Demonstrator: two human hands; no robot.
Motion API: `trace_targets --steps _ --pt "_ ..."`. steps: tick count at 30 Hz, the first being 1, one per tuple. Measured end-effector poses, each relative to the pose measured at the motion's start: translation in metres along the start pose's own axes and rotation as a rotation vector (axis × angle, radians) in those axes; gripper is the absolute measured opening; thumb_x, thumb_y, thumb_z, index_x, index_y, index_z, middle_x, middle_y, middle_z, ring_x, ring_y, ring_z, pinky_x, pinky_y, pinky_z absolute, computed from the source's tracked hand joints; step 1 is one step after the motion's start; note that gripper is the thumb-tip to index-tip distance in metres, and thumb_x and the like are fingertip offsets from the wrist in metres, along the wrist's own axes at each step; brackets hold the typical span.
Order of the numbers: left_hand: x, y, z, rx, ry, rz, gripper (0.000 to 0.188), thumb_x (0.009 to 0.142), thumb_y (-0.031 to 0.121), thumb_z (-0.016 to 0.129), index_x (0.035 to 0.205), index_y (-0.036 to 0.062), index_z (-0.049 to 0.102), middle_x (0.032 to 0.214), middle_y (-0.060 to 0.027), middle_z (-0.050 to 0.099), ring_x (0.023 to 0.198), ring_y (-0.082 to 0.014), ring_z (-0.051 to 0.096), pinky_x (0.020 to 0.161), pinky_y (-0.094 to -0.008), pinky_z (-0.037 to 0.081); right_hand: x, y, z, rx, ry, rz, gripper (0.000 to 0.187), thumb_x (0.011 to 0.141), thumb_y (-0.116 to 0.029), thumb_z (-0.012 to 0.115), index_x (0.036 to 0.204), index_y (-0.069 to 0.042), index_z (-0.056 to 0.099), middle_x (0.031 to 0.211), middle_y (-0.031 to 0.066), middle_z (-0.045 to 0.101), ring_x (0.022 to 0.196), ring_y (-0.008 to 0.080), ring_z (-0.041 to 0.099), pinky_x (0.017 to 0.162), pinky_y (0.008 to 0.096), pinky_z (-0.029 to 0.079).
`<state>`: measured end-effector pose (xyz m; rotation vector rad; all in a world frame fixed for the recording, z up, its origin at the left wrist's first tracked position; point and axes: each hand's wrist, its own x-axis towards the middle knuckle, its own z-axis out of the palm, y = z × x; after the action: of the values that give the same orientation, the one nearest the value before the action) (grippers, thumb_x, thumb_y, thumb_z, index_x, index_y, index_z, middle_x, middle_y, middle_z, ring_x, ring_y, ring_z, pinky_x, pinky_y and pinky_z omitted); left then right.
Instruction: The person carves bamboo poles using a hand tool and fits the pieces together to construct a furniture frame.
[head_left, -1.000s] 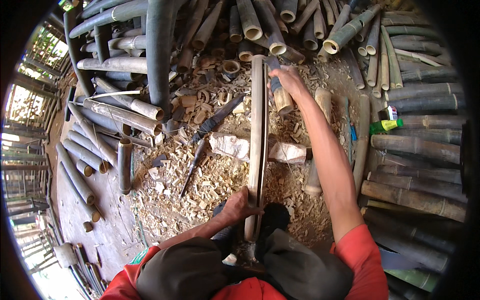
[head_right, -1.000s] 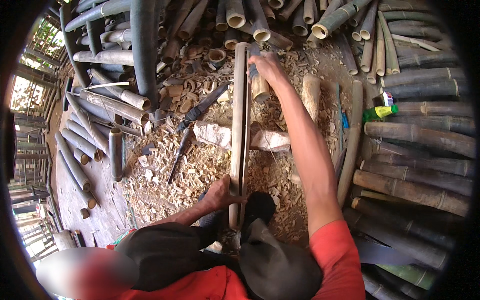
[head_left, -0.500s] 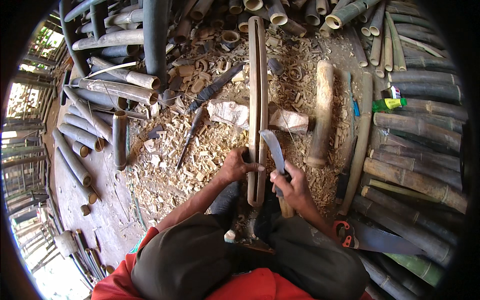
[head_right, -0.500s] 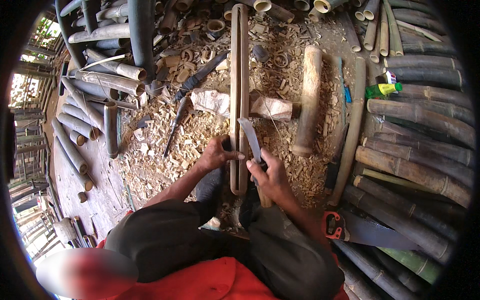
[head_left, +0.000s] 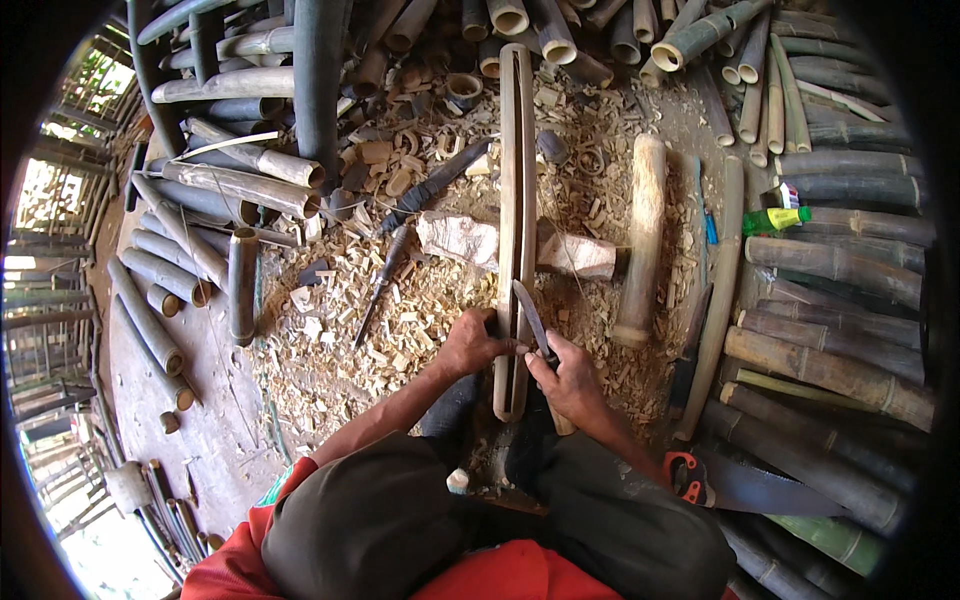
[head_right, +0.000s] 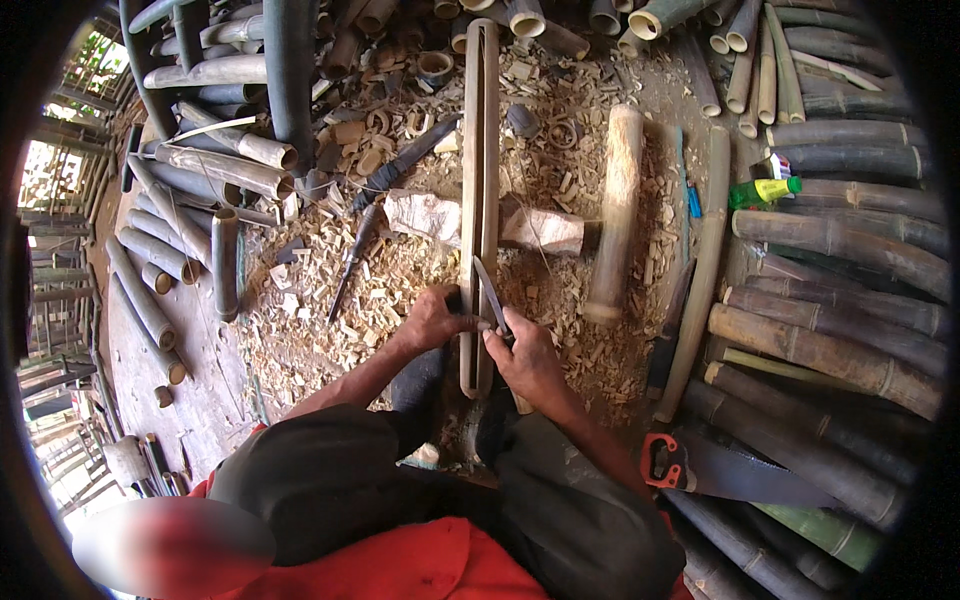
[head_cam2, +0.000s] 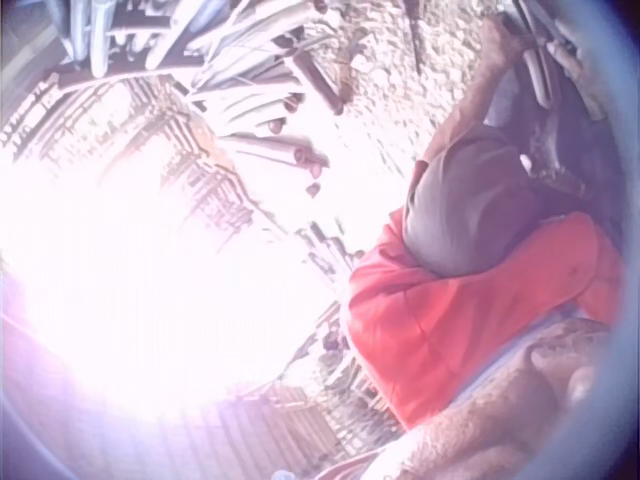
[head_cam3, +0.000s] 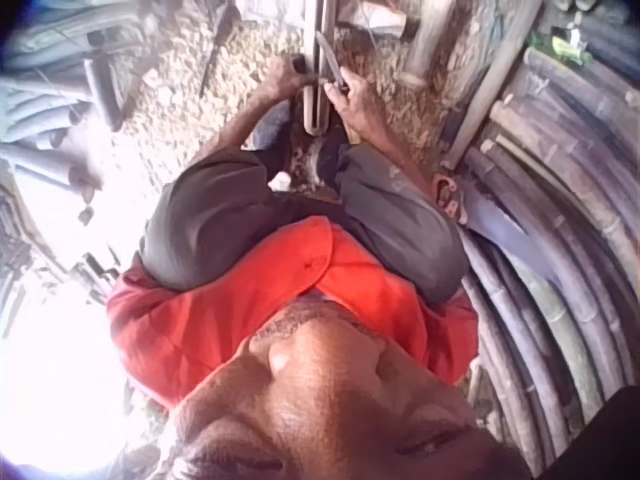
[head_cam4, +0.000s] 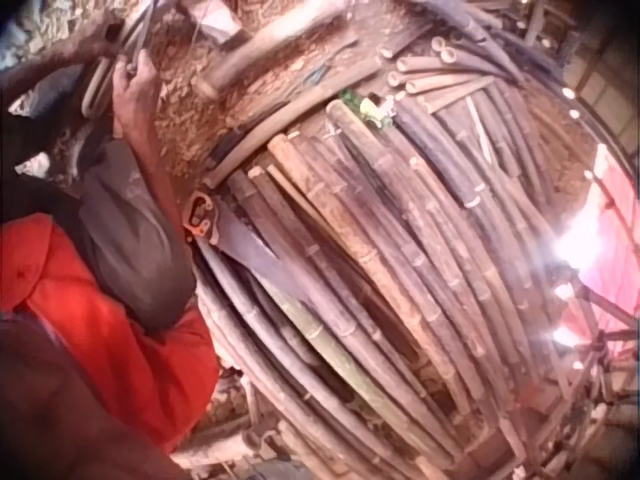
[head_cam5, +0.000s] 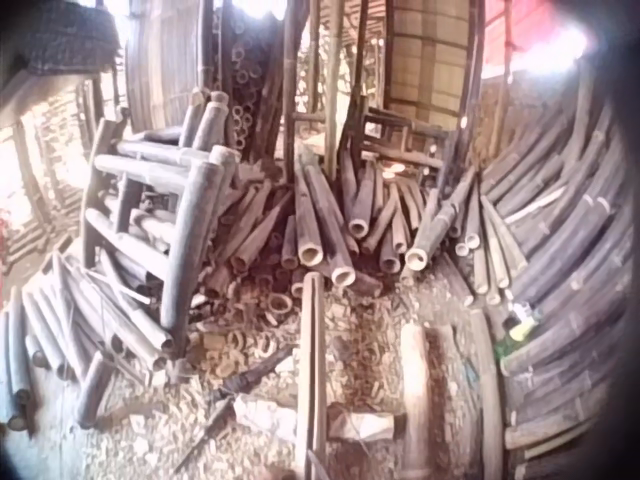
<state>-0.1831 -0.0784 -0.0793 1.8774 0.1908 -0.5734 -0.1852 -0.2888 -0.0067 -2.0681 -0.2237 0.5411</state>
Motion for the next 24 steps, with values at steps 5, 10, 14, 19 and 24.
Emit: trace_targets --steps 5,10,14,19,24 --pt "-0.004 0.002 0.003 0.023 -0.007 -0.055 0.055 0.069 0.036 0.094 0.102 -0.0035 0.074 0.083 -0.0186 0.075 0.075 -0.0256 0.073 0.072 -0.0413 0.059 0.039 -0.009 0.003 -0.013 0.112 0.017 0.021 0.095 -0.018 0.068 0.095 0.002 0.061 0.077 0.0175 0.066 0.072 0.0288 0.069 0.064 0.0432 0.053" --pt "-0.004 -0.005 0.003 0.009 -0.014 -0.053 0.053 0.072 0.038 0.095 0.099 -0.0024 0.073 0.080 -0.0114 0.074 0.072 -0.0160 0.069 0.069 -0.0372 0.057 0.114 -0.029 -0.024 -0.037 0.092 0.060 0.023 0.097 -0.017 0.065 0.104 0.004 0.064 0.086 0.0172 0.069 0.070 0.0280 0.067 0.067 0.0429 0.057" --pt "-0.004 -0.004 0.002 0.062 0.019 -0.043 0.059 0.069 0.041 0.096 0.101 -0.0029 0.073 0.081 -0.0141 0.075 0.073 -0.0196 0.071 0.070 -0.0391 0.058 0.169 -0.059 -0.046 -0.119 0.023 0.101 0.038 0.098 -0.017 0.063 0.126 0.008 0.063 0.094 0.0208 0.071 0.064 0.0186 0.063 0.057 0.0363 0.057" --pt "-0.002 -0.003 0.007 0.055 -0.020 0.005 0.068 0.069 0.049 0.094 0.103 -0.0034 0.069 0.083 -0.0189 0.072 0.077 -0.0323 0.072 0.076 -0.0437 0.057 0.227 -0.060 -0.064 0.085 0.324 -0.158 0.032 0.100 -0.027 0.062 0.112 0.003 0.064 0.091 0.0155 0.069 0.067 0.0152 0.065 0.054 0.0339 0.057" --pt "-0.009 -0.006 0.000 0.045 -0.002 -0.005 0.070 0.072 0.049 0.093 0.112 -0.0026 0.068 0.079 -0.0146 0.072 0.072 -0.0247 0.070 0.070 -0.0406 0.056 0.137 -0.087 -0.047 0.314 0.173 0.003 0.059 0.099 -0.027 0.065 0.144 0.006 0.048 0.100 0.0196 0.068 0.071 0.0190 0.067 0.061 0.0321 0.062"
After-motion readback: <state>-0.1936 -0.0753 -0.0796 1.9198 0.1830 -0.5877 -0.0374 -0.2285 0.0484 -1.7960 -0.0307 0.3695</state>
